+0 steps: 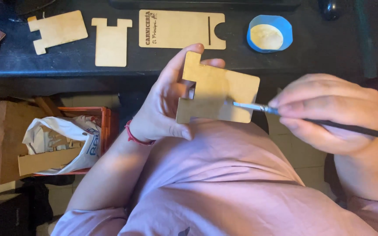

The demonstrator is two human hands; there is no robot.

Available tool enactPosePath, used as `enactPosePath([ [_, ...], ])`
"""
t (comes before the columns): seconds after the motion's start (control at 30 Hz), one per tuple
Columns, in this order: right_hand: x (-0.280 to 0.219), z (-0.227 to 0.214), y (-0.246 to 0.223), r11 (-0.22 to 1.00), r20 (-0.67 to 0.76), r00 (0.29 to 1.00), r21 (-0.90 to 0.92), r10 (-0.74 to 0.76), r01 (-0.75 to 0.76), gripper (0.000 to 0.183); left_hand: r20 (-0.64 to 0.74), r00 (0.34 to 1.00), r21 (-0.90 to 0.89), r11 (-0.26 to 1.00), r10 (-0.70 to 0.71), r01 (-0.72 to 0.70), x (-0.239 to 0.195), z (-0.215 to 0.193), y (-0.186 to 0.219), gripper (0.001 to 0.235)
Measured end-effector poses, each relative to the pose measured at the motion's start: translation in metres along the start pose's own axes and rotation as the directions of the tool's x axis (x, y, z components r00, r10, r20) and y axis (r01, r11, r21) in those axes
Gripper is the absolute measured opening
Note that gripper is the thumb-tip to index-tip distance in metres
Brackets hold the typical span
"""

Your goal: Applying glue to the edges of laser-cut wooden components using a paintbrush in preparation for assembly.

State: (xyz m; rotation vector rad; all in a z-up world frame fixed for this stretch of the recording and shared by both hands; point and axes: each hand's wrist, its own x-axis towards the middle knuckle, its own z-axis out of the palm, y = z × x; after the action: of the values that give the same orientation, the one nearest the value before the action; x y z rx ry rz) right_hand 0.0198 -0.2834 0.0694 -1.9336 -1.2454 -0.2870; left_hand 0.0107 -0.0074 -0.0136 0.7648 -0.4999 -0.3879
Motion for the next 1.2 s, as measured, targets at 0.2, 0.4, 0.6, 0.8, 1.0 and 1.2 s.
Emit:
enactPosePath([
  [0.2, -0.003, -0.005, 0.003, 0.990, -0.021, 0.998, -0.129, -0.063, 0.059, 0.011, 0.022, 1.000, 0.073, 0.997, -0.007, 0.006, -0.004, 0.005, 0.011, 0.119],
  [0.4, -0.003, -0.001, 0.002, 0.992, 0.077, 0.991, 0.071, -0.112, 0.107, 0.011, 0.076, 0.991, 0.267, 0.955, 0.112, -0.128, -0.003, -0.002, 0.003, 0.118],
  [0.6, -0.007, -0.020, 0.017, 0.984, 0.121, 0.978, -0.017, -0.171, 0.175, 0.007, 0.150, 0.975, 0.345, 0.916, 0.163, -0.206, 0.000, 0.001, 0.005, 0.069],
  [0.8, -0.009, -0.023, 0.011, 0.986, 0.071, 0.985, -0.044, -0.156, 0.160, 0.013, 0.077, 0.995, 0.269, 0.959, 0.067, -0.085, -0.003, 0.005, 0.011, 0.114],
  [1.0, 0.026, -0.008, -0.006, 0.968, 0.067, 0.971, -0.093, -0.229, 0.235, 0.010, 0.136, 0.991, 0.326, 0.944, 0.014, -0.058, -0.002, 0.014, 0.023, 0.108],
  [1.2, 0.010, -0.034, 0.017, 0.959, 0.168, 0.952, -0.079, -0.255, 0.271, 0.011, 0.160, 0.986, 0.344, 0.933, 0.052, -0.105, -0.007, 0.007, 0.019, 0.109],
])
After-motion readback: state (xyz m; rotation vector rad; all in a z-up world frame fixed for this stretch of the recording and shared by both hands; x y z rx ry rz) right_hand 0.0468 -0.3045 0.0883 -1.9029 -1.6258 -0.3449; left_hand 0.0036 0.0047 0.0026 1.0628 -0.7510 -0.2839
